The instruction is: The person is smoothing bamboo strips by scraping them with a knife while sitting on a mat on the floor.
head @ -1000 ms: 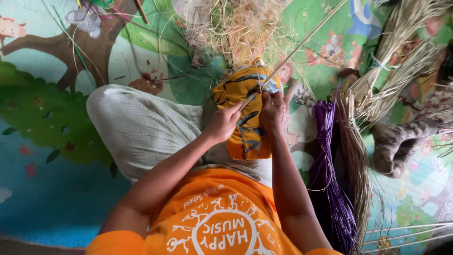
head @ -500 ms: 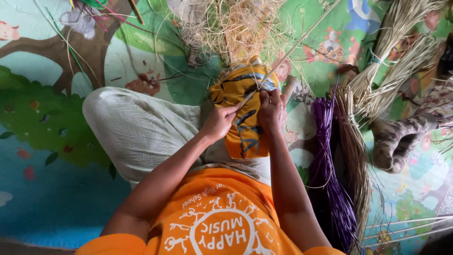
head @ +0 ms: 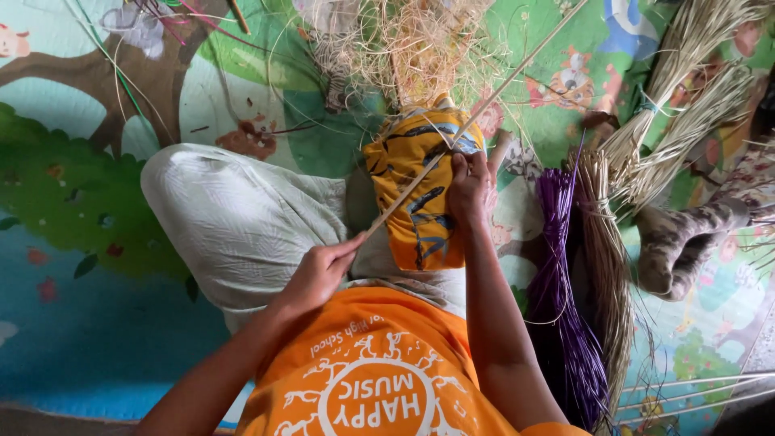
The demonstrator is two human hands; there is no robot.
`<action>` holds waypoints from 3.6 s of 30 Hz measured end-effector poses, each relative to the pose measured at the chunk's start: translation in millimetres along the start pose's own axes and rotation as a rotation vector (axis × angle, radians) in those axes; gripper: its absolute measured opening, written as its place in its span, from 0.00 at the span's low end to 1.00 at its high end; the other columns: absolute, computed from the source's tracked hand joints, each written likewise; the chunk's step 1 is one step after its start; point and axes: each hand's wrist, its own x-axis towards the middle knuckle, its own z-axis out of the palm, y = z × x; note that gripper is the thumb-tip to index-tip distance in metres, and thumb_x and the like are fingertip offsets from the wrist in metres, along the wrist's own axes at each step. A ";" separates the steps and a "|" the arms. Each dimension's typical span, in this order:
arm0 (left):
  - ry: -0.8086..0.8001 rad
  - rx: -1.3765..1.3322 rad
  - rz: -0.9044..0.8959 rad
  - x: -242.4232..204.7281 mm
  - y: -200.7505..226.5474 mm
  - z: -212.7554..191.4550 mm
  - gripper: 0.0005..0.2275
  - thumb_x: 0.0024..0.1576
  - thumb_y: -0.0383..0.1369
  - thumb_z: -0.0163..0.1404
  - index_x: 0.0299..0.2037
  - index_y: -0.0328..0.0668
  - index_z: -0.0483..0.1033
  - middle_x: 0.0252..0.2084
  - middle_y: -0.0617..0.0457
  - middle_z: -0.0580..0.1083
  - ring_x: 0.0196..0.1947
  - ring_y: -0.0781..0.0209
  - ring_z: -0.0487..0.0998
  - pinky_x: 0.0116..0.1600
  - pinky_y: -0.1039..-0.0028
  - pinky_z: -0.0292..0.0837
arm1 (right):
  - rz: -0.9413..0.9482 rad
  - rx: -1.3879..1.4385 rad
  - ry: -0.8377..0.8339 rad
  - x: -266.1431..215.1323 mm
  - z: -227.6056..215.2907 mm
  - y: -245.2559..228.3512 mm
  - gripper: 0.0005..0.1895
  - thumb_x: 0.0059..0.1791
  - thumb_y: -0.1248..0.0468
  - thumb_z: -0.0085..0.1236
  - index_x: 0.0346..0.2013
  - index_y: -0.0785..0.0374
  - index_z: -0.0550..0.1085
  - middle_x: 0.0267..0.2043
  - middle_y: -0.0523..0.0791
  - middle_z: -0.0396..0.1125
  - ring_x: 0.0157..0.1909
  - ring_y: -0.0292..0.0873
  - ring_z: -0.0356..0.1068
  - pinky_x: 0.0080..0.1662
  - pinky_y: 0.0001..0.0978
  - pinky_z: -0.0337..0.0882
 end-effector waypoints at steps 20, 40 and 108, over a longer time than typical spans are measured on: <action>-0.228 0.053 -0.051 1.9 -7.4 -26.6 0.25 0.66 0.39 0.43 0.75 0.52 0.59 0.35 0.39 0.81 0.35 0.49 0.85 0.43 0.60 0.80 | 0.033 -0.016 -0.016 -20.1 -32.2 -48.2 0.15 0.56 0.49 0.52 0.47 0.54 0.75 0.76 0.44 0.51 0.59 0.64 0.71 0.58 0.60 0.69; 0.025 -0.278 -0.075 154.6 -8.0 67.3 0.14 0.61 0.26 0.50 0.56 0.46 0.80 0.42 0.48 0.82 0.36 0.69 0.79 0.47 0.72 0.80 | -0.083 -0.040 0.047 -23.7 -27.1 -45.5 0.13 0.57 0.51 0.52 0.44 0.55 0.76 0.73 0.57 0.50 0.50 0.63 0.75 0.47 0.49 0.72; 0.321 0.267 0.309 8.3 55.0 -13.9 0.11 0.65 0.27 0.49 0.55 0.39 0.80 0.43 0.44 0.82 0.39 0.50 0.85 0.45 0.67 0.81 | 0.080 1.114 -0.523 -50.4 -33.9 -100.7 0.23 0.54 0.55 0.59 0.46 0.77 0.74 0.18 0.52 0.63 0.09 0.33 0.44 0.13 0.25 0.50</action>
